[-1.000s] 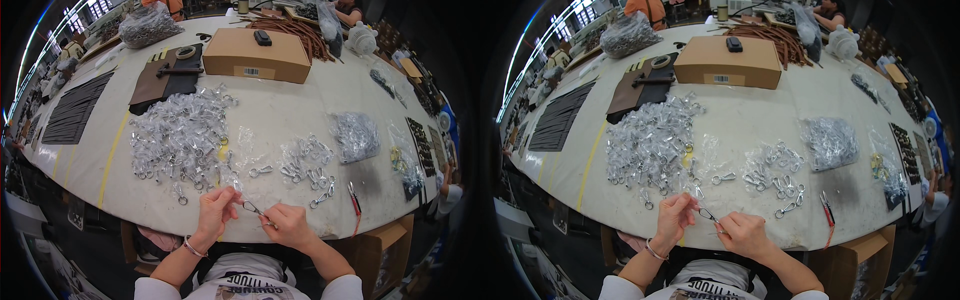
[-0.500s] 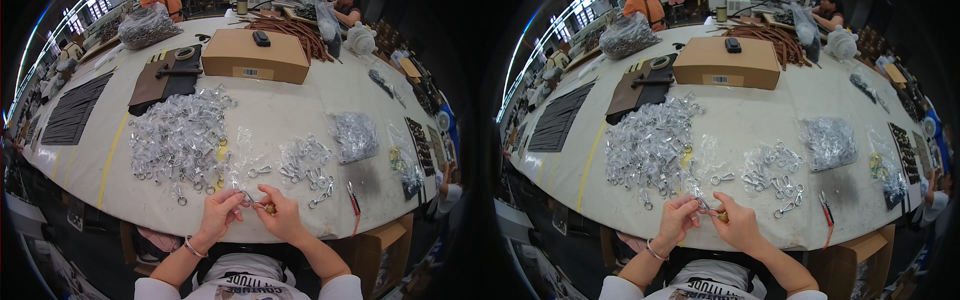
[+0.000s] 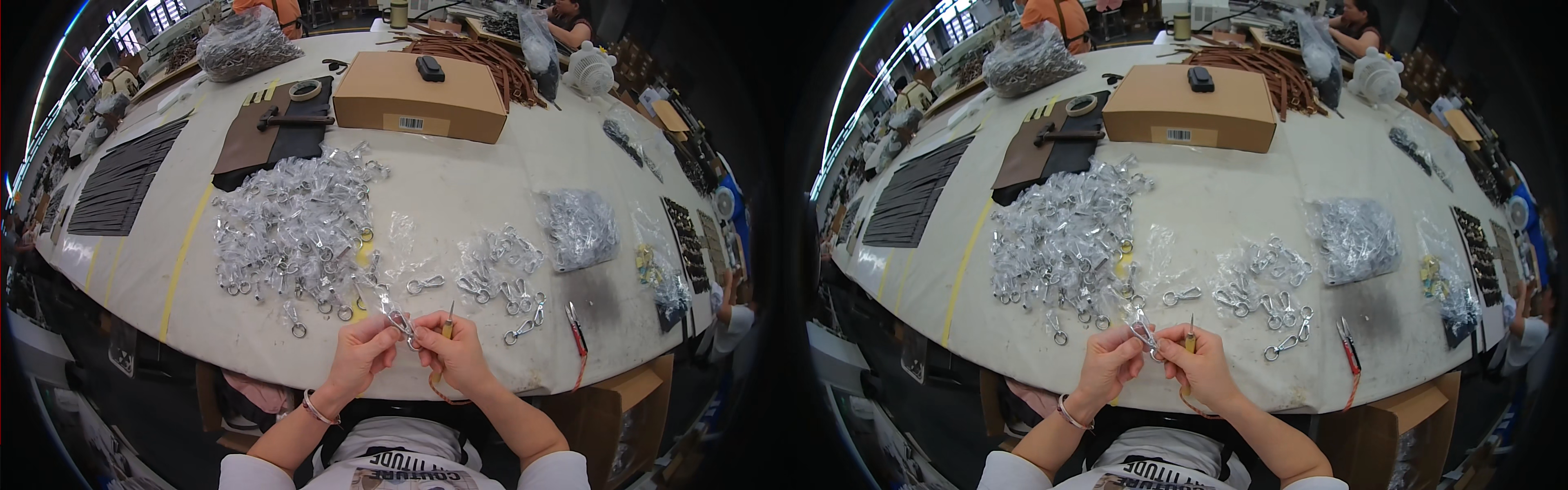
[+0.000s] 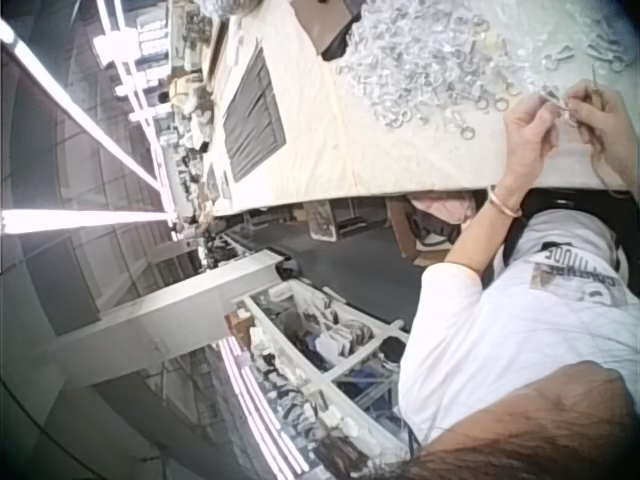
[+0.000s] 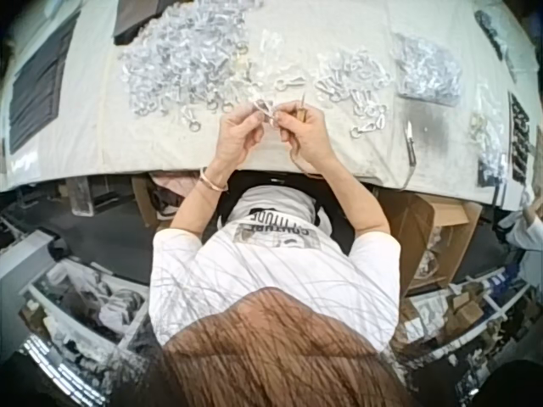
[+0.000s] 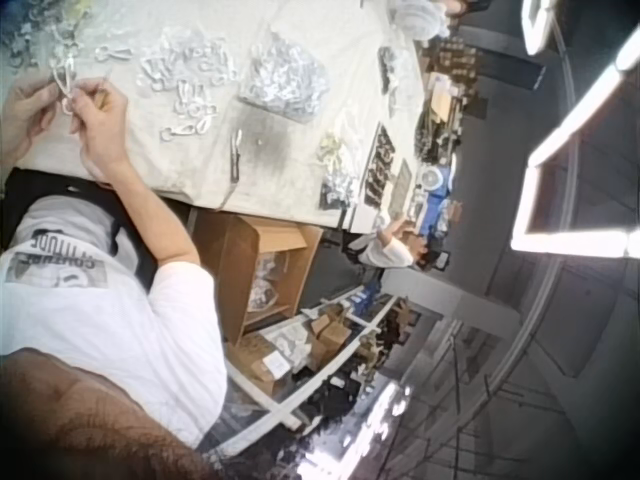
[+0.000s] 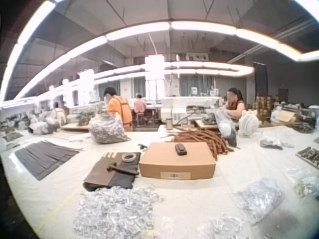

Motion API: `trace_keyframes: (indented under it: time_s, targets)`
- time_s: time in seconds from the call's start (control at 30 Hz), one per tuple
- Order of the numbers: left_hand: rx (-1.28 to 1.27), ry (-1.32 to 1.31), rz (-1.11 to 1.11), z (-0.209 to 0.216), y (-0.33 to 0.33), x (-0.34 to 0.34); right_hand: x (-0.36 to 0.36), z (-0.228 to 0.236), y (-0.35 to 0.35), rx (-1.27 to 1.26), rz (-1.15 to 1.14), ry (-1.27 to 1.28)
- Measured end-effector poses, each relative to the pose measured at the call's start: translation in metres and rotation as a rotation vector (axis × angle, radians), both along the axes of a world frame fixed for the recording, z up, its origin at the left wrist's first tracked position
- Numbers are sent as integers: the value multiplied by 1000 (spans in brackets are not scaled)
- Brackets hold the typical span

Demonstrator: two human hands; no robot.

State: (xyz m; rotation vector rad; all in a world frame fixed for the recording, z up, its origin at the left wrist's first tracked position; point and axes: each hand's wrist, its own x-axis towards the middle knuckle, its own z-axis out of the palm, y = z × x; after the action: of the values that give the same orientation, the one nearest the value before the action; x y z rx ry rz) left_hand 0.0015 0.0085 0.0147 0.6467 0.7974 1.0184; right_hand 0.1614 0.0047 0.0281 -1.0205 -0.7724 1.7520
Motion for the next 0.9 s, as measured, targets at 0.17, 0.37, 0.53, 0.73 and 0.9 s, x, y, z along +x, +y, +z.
trace_keyframes:
  time_s: [0.17,0.37,0.53,0.73,0.9]
  targets:
    - [31,0,-72,-3,0,-12,5,0,1,-113,18,168]
    - [6,-28,-61,-7,-3,-6,3,-3,-1,-163,29,168]
    - [-21,-34,8,-5,-3,1,5,-10,-2,-208,134,304]
    - [-18,-194,-109,-14,-3,-5,6,-14,-4,-223,321,313]
    - [99,-39,-73,-11,1,-14,23,12,12,240,378,-566]
